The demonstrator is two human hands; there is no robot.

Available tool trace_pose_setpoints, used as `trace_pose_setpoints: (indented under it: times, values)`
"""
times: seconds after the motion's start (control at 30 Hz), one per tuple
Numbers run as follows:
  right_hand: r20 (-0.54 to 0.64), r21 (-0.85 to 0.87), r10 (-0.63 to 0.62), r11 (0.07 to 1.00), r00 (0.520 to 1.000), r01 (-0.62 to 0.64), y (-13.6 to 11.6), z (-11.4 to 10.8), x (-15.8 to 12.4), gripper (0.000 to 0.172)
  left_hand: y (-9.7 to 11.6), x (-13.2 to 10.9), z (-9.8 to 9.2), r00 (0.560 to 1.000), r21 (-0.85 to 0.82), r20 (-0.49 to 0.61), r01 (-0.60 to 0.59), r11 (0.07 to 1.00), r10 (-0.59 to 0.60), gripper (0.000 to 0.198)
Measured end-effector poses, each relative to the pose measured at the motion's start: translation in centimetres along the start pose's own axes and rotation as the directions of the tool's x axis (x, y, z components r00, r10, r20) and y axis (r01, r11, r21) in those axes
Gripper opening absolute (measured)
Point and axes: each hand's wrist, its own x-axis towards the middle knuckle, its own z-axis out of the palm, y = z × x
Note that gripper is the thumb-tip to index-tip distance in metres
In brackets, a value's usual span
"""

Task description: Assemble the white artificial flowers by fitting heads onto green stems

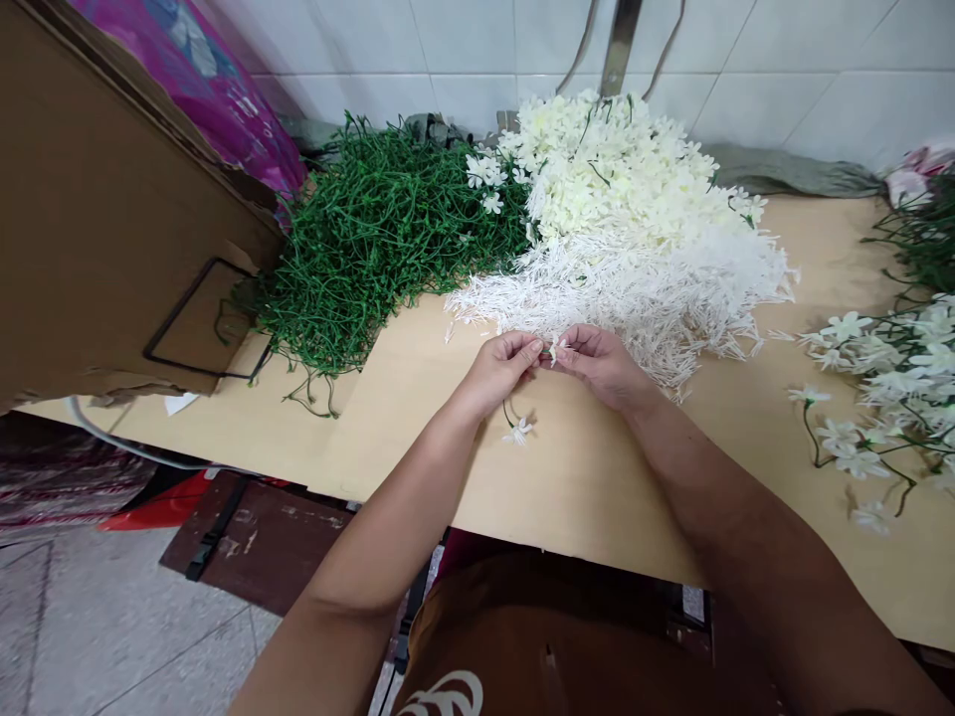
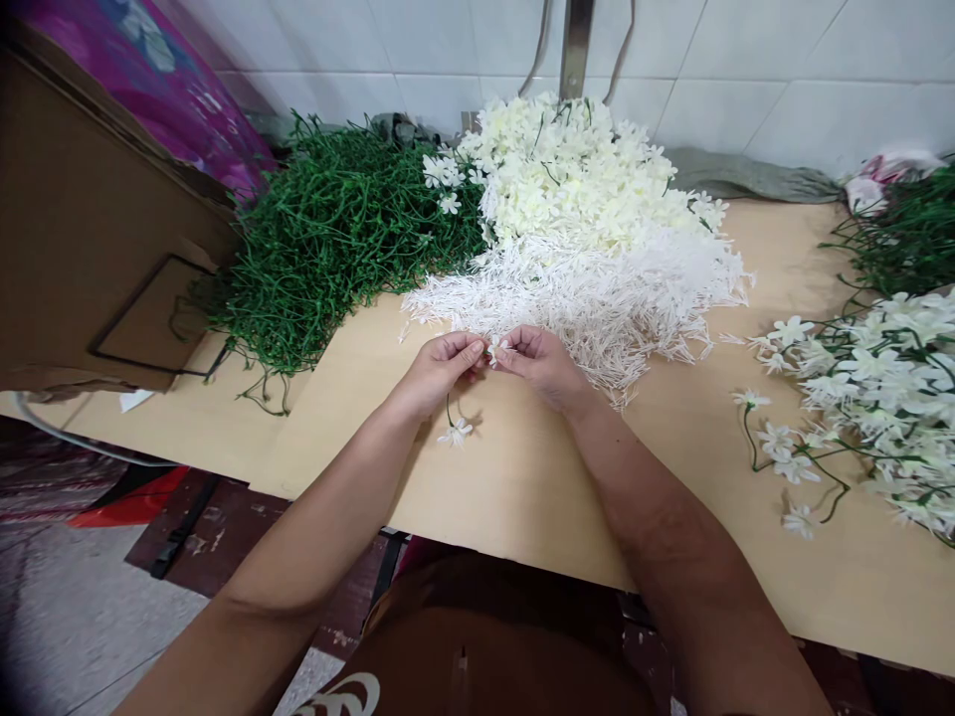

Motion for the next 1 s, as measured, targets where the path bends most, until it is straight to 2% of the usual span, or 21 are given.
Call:
trace_pose_setpoints:
  times: [0.1,0.33,0.5,0.83,1.0]
  values:
    - [0.000,0.062,0.013,0.998,1.000,-0.013,-0.2,0.2,0.0,0.036,0.2,0.0,-0.2,1.000,-0.012,0.030,-0.007,1.000,0.007,0.036]
    - [-0.014,0.123,0.035,0.992,0.999,-0.033,-0.9,0.9,-0.5,0.032,-0.3,0.2,-0.6,0.996,0.130,0.080,-0.052,0.990,0.042,0.038]
    - [0.037,0.090,0.024,0.996,0.999,-0.027,-1.2,1.1,-0.6,0.033,-0.3,0.0,-0.5,0.990,0.174,0.101,-0.119,0.978,0.103,0.037]
    - [0.051,-0.077,0.010,0.997,0.999,-0.006,-0.3,0.0,-0.2,0.036,0.3,-0.4,0.1,0.983,0.189,0.126,-0.154,0.970,0.132,0.045]
    - [0.080,-0.085,0.020,0.996,0.997,-0.013,-0.5,0.4,-0.6,0.038,-0.2,-0.1,0.0,0.987,0.189,0.110,-0.134,0.973,0.115,0.045]
